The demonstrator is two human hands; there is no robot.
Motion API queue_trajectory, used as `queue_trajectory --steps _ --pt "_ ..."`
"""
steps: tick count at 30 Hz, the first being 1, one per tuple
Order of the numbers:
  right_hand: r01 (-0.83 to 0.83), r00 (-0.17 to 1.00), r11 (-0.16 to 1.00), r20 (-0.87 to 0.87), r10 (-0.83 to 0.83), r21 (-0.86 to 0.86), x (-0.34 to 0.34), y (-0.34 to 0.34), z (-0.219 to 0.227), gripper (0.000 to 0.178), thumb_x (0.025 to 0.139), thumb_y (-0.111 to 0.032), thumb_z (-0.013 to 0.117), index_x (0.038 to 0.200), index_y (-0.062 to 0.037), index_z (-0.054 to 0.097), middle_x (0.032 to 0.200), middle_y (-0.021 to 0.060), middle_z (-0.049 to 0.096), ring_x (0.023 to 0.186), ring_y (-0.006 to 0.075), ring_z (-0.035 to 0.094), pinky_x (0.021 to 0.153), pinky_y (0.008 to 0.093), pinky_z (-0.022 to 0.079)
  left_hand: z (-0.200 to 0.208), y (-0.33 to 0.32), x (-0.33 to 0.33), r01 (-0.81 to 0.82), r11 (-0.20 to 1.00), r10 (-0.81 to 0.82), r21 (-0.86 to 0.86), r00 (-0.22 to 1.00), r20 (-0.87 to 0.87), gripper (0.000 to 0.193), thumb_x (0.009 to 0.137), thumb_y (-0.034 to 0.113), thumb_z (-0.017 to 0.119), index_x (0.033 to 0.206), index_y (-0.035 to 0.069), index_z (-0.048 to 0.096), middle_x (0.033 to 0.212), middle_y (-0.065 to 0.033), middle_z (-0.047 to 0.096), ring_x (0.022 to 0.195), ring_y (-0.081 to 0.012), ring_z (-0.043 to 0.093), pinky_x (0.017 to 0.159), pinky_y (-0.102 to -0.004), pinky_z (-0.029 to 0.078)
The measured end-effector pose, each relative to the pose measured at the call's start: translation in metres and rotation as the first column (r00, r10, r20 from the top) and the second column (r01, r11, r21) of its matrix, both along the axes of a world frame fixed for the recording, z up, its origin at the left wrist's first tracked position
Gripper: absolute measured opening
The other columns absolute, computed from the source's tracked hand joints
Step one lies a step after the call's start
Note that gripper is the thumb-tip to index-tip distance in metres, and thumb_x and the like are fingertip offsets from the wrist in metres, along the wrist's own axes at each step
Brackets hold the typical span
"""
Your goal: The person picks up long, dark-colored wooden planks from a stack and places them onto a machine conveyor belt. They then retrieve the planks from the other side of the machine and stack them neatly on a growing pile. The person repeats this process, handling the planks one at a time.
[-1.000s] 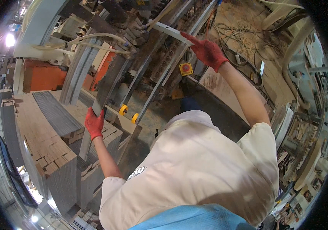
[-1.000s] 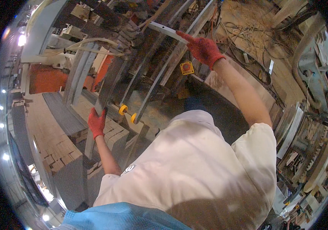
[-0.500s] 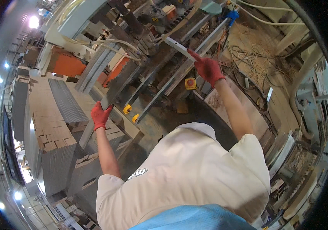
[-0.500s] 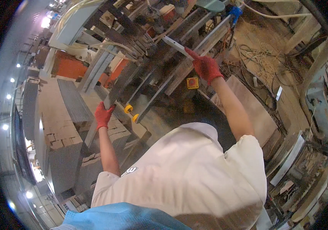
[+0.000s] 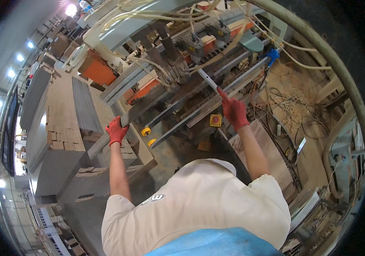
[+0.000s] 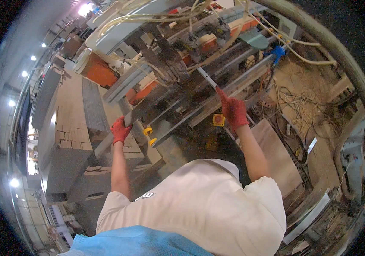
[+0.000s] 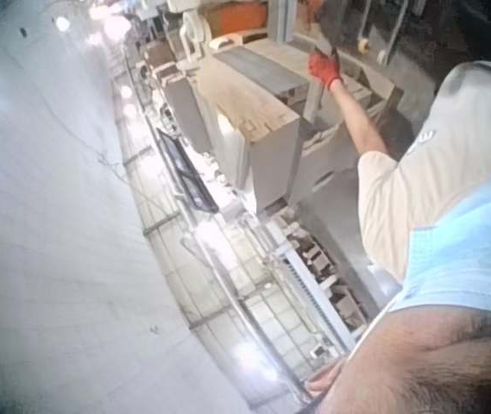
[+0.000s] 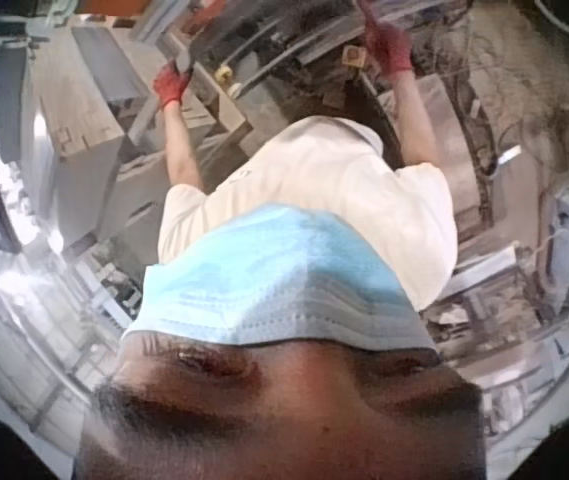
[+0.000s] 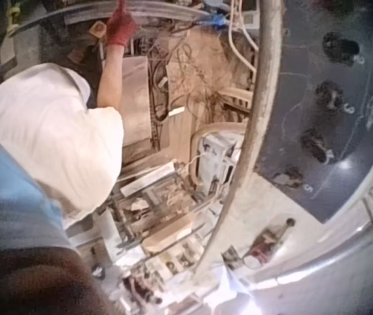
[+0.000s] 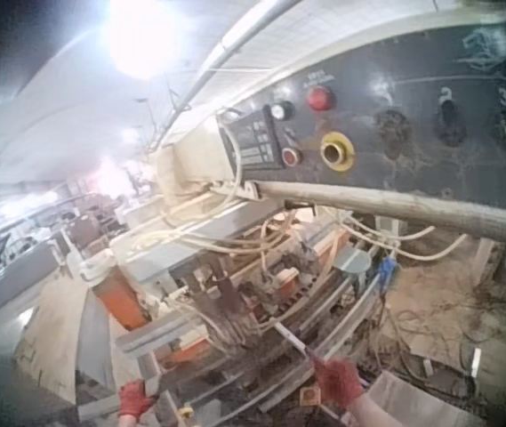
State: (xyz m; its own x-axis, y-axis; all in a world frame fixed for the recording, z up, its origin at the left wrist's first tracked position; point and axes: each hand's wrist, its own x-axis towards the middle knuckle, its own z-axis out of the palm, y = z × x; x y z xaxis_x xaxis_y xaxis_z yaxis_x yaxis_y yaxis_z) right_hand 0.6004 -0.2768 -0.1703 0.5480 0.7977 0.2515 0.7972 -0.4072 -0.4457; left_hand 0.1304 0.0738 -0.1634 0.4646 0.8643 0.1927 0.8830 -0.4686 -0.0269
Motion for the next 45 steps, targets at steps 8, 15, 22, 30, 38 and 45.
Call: queue_trajectory --steps 8,15,22,30,38,45 --pt "0.031 0.991 0.999 -0.129 -0.028 0.022 0.006 -0.012 0.040 0.062 0.104 -0.021 0.053 0.161 -0.0390 0.033 0.079 0.0180 0.070 0.068 0.0394 0.068 0.058 0.0515 0.053 0.008 -0.008 0.000 -0.064 0.995 0.064 -0.070 0.998 0.003 0.064 0.072 0.038 0.085 0.129 0.022 0.061 0.120 -0.0042 0.069 0.120 -0.0274 0.062 0.103 -0.0554 0.035" --pt "0.317 0.178 0.775 -0.837 0.518 0.547 0.069 -0.007 -0.031 0.063 0.108 -0.025 0.055 0.164 -0.0254 0.027 0.104 0.0121 0.072 0.078 0.0229 0.073 0.058 0.0371 0.060 -0.001 -0.028 -0.015 -0.022 0.994 0.037 -0.104 0.988 0.148 0.063 0.067 0.033 0.087 0.125 0.019 0.065 0.125 -0.0054 0.068 0.122 -0.0289 0.061 0.103 -0.0515 0.040" --pt "0.324 0.110 0.829 -0.889 0.444 0.455 0.082 0.008 -0.015 0.063 0.108 -0.027 0.055 0.164 -0.0211 0.026 0.125 0.0101 0.063 0.093 0.0198 0.070 0.067 0.0364 0.060 -0.003 -0.154 -0.066 -0.232 0.963 0.244 -0.134 0.967 0.080 0.065 0.067 0.031 0.088 0.126 0.019 0.063 0.128 -0.0048 0.065 0.122 -0.0300 0.059 0.105 -0.0512 0.040" --pt "0.382 0.601 0.695 -0.735 0.315 0.610 0.001 -0.013 -0.023 0.024 0.103 -0.009 0.060 0.126 -0.0048 0.058 0.103 0.0030 0.061 0.093 0.0131 0.055 0.083 0.0287 0.047 0.012 -0.384 -0.097 -0.527 0.850 0.525 -0.005 0.845 0.100 0.056 0.067 0.021 0.083 0.119 0.016 0.061 0.116 -0.0063 0.062 0.118 -0.0306 0.057 0.112 -0.0530 0.033" --pt "-0.469 -0.771 0.718 -0.635 -0.048 0.515 -0.226 -0.053 -0.101 0.049 0.101 -0.038 0.061 0.141 -0.0077 0.059 0.130 0.0121 0.062 0.116 0.0249 0.060 0.108 0.0388 0.045 -0.022 -0.599 -0.057 -0.681 0.537 0.753 0.498 0.653 0.081 0.061 0.060 0.012 0.079 0.119 0.010 0.060 0.120 -0.0112 0.060 0.119 -0.0343 0.055 0.113 -0.0585 0.034" --pt "-0.735 -0.570 0.644 -0.708 -0.418 0.211 -0.317 -0.026 -0.053 0.032 0.107 -0.038 0.055 0.120 -0.0097 0.062 0.108 0.0079 0.066 0.088 0.0255 0.066 0.081 0.0408 0.055 -0.072 -0.830 -0.009 -0.998 0.062 0.985 0.015 0.064 0.159 0.064 0.060 0.030 0.089 0.116 0.014 0.064 0.118 -0.0102 0.065 0.114 -0.0326 0.058 0.104 -0.0548 0.040"
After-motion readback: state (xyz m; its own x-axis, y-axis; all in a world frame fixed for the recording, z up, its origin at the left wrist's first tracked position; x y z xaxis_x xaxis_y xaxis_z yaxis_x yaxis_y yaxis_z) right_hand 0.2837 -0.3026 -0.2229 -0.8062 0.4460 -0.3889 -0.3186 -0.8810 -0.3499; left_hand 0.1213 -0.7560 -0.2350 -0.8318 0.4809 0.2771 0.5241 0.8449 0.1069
